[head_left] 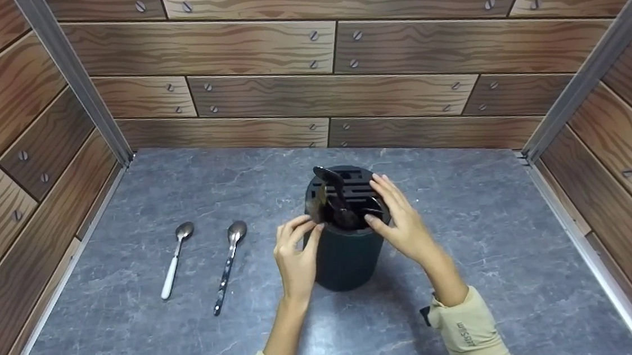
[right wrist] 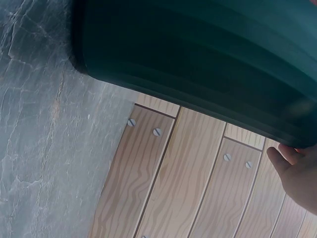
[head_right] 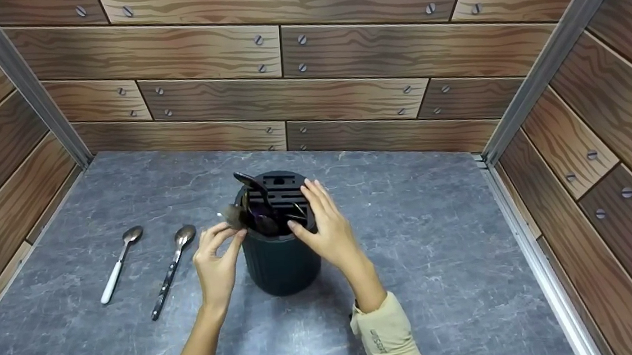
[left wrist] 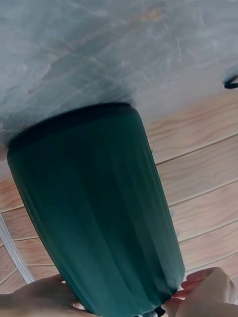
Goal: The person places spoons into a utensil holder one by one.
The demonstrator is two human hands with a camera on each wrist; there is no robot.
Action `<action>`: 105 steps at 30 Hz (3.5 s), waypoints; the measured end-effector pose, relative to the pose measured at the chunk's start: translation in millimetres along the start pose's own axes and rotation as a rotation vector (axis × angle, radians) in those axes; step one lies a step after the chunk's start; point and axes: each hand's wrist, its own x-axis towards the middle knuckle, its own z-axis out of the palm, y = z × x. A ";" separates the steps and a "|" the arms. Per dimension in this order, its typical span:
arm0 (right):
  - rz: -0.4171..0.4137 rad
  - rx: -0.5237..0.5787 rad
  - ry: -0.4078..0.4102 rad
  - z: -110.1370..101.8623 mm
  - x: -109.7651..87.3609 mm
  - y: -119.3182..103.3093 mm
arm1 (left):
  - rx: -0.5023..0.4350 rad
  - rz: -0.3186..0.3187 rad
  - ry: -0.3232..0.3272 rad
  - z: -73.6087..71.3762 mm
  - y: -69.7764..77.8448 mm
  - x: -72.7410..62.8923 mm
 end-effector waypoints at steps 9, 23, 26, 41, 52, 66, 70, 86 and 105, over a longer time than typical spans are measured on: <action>0.008 -0.005 0.003 0.7 0.2 -0.6 | 0.006 -0.029 0.049 -17.0 0.9 3.8; 0.017 -0.001 -0.002 0.3 -0.6 -1.6 | 0.224 -0.208 0.057 -55.4 -42.4 5.7; 0.014 0.002 -0.001 0.6 -0.6 -1.3 | 0.284 -0.228 0.044 -62.6 -48.2 5.0; 0.019 -0.002 -0.004 0.3 -1.4 -0.6 | 0.624 -0.570 -0.175 -95.0 -74.8 -1.9; 0.011 -0.002 -0.001 0.2 -0.8 -0.6 | 0.781 -0.771 -0.396 -110.8 -88.2 -5.9; 0.015 0.000 -0.003 -0.7 -0.9 -1.3 | 0.816 -0.815 -0.530 -127.9 -105.0 -1.1; 0.013 0.000 -0.002 -0.2 -0.9 -1.3 | 0.829 -0.824 -0.537 -129.1 -106.1 -2.0; 0.023 0.006 -0.002 0.4 -0.4 -1.1 | 0.843 -0.861 -0.558 -128.6 -105.2 -0.5; 0.031 0.009 -0.005 0.5 -1.3 -2.3 | 0.758 -0.935 -0.634 -129.7 -99.9 0.7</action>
